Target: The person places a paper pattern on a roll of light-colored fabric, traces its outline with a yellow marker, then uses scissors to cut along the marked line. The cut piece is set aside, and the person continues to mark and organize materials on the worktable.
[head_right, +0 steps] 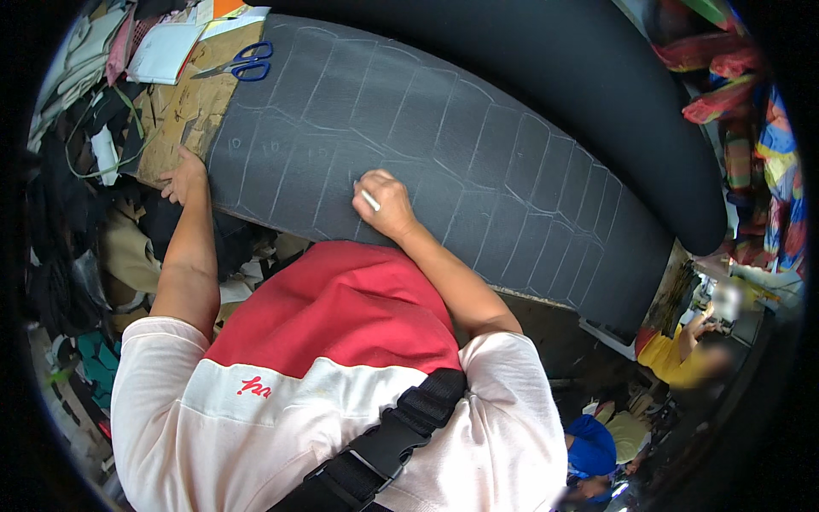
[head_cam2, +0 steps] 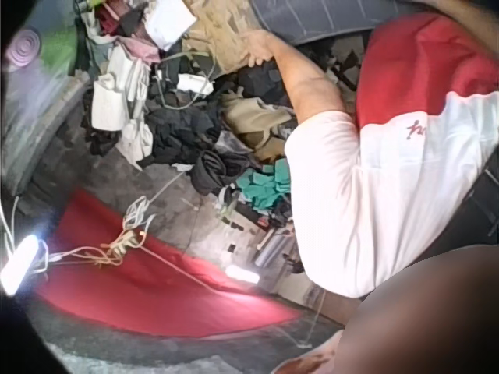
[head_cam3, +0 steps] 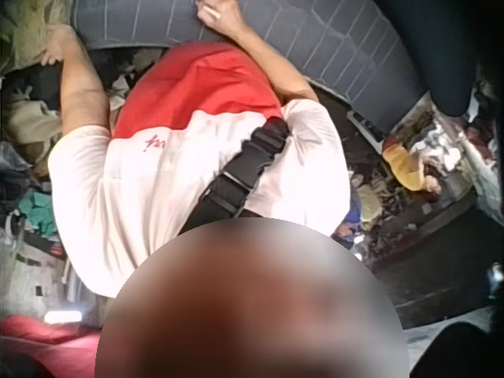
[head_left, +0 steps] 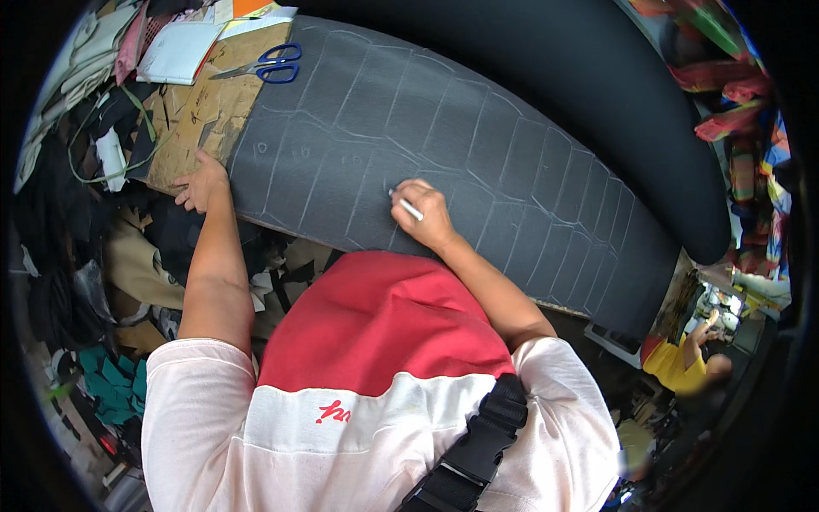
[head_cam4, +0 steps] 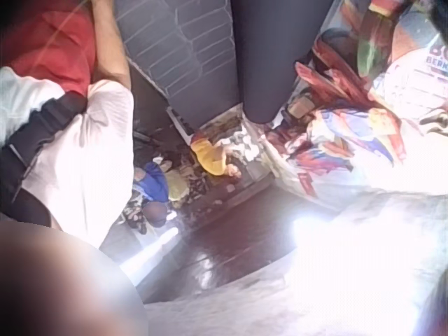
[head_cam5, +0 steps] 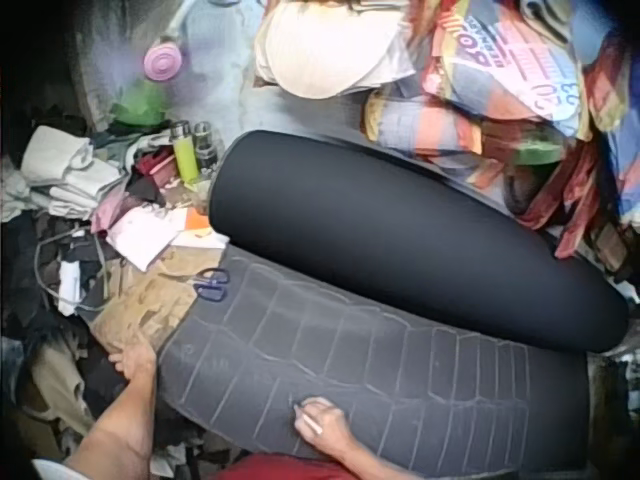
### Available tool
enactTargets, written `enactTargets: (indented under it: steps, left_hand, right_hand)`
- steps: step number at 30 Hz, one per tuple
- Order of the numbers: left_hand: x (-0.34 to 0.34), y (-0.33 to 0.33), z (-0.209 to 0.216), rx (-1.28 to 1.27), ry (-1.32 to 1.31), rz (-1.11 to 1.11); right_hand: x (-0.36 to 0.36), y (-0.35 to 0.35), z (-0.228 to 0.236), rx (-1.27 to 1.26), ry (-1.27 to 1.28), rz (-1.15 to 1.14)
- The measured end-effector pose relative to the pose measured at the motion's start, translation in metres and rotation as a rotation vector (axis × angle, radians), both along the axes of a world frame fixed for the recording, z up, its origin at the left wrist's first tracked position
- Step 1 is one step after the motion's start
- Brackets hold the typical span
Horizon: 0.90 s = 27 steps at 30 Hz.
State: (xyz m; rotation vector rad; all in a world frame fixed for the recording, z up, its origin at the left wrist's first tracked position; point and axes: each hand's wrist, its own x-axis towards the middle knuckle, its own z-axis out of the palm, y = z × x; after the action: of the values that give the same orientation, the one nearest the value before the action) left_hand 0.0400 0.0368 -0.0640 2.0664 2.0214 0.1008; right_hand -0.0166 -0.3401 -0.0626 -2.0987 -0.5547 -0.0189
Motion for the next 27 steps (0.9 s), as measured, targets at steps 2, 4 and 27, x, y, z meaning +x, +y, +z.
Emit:
enactTargets:
  steps: [2,4,27]
  left_hand:
    - [0.001,0.000,-0.001,-0.002,0.008,0.000]
    - [0.001,0.001,-0.002,0.006,0.023,-0.006]
    - [-0.001,0.006,-0.011,0.036,0.020,-0.024]
  right_hand:
    - [-0.002,-0.002,-0.003,0.029,-0.088,-0.058]
    - [-0.002,-0.001,-0.003,0.058,-0.100,-0.048]
    - [-0.023,-0.044,0.012,0.020,-0.010,-0.360]
